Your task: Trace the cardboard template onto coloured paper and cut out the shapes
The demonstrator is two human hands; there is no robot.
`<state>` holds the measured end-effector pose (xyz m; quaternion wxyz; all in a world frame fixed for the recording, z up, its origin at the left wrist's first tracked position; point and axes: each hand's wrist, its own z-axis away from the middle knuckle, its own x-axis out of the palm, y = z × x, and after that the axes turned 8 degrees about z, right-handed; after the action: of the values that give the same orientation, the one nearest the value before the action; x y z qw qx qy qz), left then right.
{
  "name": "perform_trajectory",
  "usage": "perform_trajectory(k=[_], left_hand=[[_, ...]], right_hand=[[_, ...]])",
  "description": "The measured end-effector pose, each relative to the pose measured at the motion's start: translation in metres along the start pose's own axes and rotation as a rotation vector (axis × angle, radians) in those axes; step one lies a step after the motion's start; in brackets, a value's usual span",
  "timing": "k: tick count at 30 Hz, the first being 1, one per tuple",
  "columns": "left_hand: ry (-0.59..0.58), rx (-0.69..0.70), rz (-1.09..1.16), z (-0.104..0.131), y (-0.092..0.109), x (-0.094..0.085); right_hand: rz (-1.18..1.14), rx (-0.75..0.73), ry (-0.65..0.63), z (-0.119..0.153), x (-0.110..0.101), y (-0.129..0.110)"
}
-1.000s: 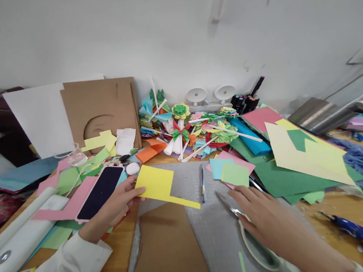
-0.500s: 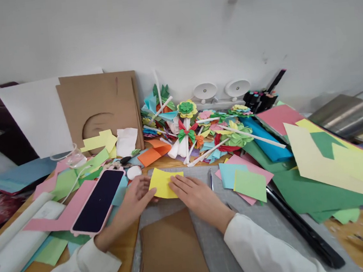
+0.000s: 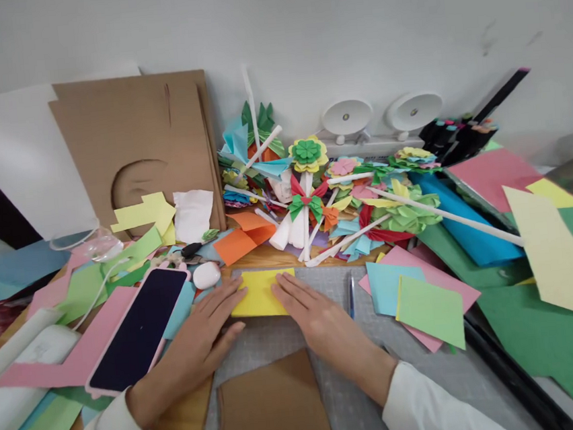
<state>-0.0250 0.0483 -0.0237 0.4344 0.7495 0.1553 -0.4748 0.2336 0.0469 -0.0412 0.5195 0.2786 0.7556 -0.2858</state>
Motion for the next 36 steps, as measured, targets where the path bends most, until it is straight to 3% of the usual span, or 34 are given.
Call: perform_trajectory(k=[3,11,16,22,36], left_hand=[[0.000,0.051,-0.046,0.000,-0.003,0.002],[-0.022,0.099,-0.144,0.004,-0.016,0.013],[0.022,0.145,-0.171,0.006,-0.021,0.015],[0.059,0.124,-0.137,0.006,-0.017,0.011],[0.023,0.053,-0.112,0.002,-0.006,0.006]], right_hand=[[-0.025,0.023,-0.014,0.001,0.003,0.001],[0.007,-0.091,-0.098,-0.001,0.011,0.002],[0.052,-0.093,-0.124,-0.003,0.008,0.001],[0.062,-0.083,-0.131,-0.002,0.007,0.000],[0.062,-0.099,-0.138,-0.007,0.004,-0.002]])
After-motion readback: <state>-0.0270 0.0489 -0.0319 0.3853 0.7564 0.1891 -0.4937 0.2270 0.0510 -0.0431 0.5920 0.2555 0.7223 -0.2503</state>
